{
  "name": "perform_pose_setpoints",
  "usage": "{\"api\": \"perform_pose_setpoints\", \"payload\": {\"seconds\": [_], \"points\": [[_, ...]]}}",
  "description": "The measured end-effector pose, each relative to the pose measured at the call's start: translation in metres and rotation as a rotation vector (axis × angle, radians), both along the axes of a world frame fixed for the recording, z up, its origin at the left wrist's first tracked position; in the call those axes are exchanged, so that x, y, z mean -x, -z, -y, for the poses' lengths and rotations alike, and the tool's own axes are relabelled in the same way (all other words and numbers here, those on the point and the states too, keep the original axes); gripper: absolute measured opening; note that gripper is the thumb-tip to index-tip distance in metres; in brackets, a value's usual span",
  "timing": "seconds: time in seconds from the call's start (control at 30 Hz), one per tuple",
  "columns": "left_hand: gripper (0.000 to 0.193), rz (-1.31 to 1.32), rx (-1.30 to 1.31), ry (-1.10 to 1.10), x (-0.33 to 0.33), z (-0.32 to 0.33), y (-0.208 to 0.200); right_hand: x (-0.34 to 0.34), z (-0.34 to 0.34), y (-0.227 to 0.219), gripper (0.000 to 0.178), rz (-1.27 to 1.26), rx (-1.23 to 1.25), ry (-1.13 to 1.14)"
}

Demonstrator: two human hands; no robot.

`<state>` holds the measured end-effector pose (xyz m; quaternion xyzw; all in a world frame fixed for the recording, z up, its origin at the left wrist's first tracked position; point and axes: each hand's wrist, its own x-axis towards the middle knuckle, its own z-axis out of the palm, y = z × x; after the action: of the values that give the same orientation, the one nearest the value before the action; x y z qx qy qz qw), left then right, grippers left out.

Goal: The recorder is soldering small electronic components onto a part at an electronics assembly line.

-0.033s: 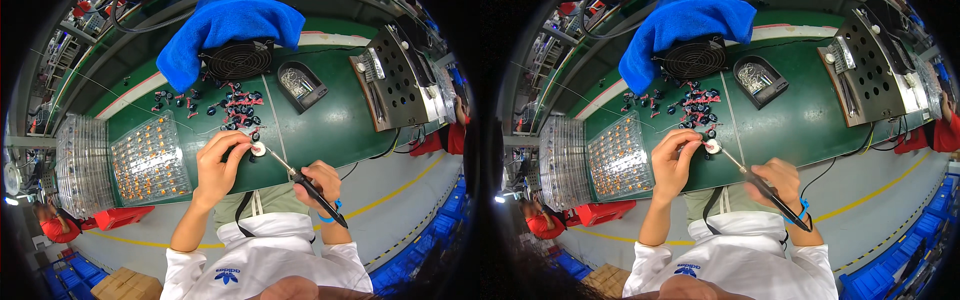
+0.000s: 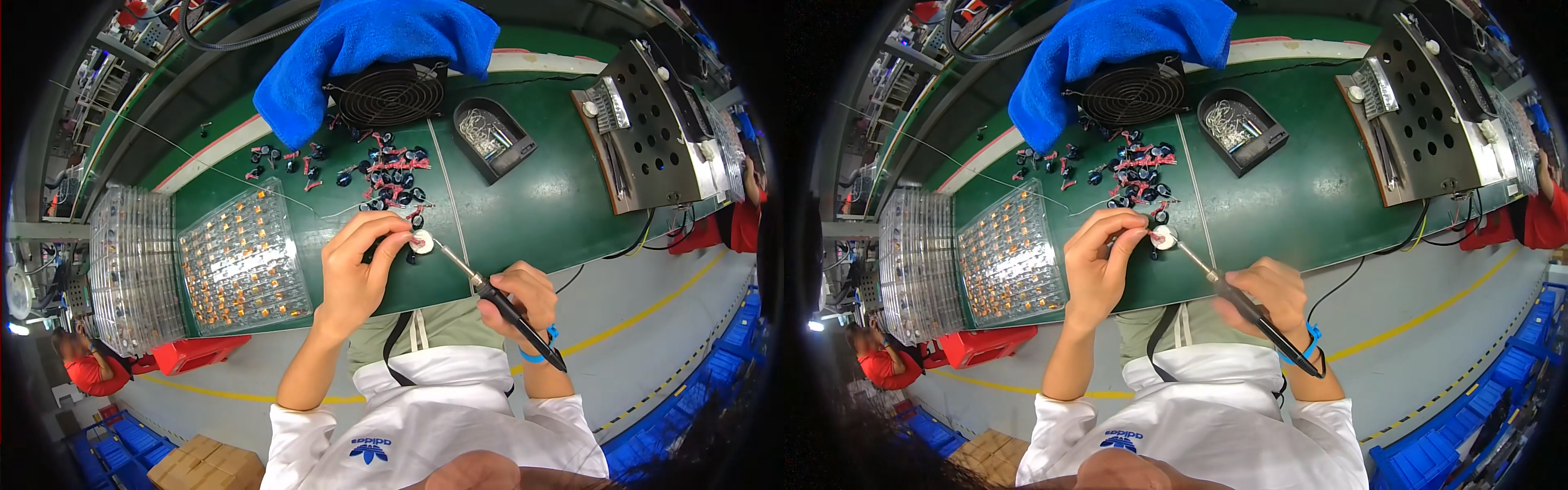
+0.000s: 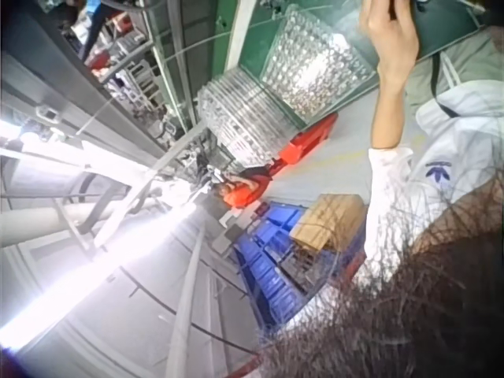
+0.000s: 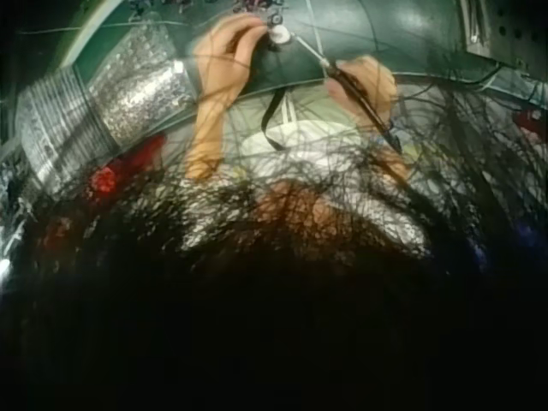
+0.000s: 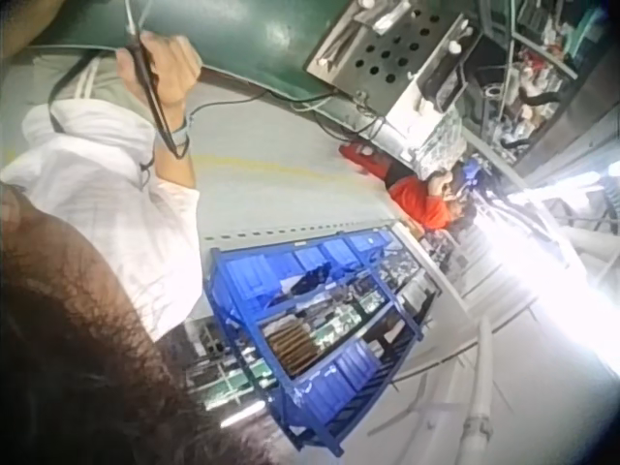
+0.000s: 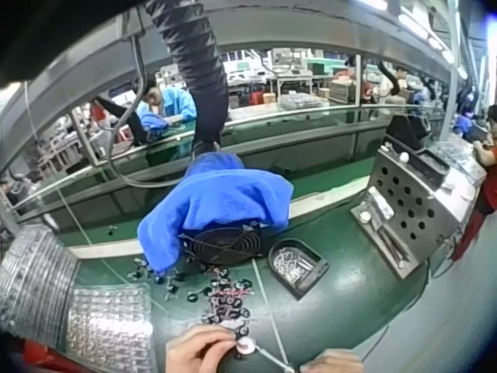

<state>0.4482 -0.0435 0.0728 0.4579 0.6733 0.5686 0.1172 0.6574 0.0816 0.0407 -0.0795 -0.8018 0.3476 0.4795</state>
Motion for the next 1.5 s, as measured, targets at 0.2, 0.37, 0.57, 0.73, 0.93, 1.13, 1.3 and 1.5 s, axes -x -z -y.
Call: {"api": "perform_pose_setpoints", "payload": {"seconds": [0.2,0.37,0.57,0.73,0.93,1.13,1.3,1.5], "points": [[0.010,-0.026,0.080,0.081,0.001,0.000,0.005,0.002,-0.003,0.000,0.030,0.039,-0.076,-0.052],[0.010,-0.020,0.054,0.105,0.002,-0.001,0.006,0.003,-0.004,-0.001,0.031,0.071,-0.127,-0.056],[0.011,-0.010,0.070,0.052,0.000,-0.002,0.004,0.004,-0.004,0.000,0.033,0.074,-0.135,-0.054],[0.010,-0.032,0.060,0.077,0.002,-0.002,0.004,0.004,-0.004,-0.001,0.034,0.075,-0.139,-0.056],[0.009,-0.054,0.062,0.100,0.003,-0.001,0.004,0.003,-0.004,-0.001,0.034,0.090,-0.139,-0.061],[0.009,-0.055,0.059,0.107,0.003,0.000,0.005,0.000,-0.004,-0.002,0.036,0.042,-0.051,-0.046],[0.012,-0.046,0.063,0.121,0.003,0.000,0.005,-0.005,-0.008,-0.008,0.042,0.023,0.042,-0.020],[0.018,-0.098,0.031,0.127,-0.001,-0.003,0.002,-0.006,-0.014,-0.010,0.043,0.028,0.100,-0.046]]}}
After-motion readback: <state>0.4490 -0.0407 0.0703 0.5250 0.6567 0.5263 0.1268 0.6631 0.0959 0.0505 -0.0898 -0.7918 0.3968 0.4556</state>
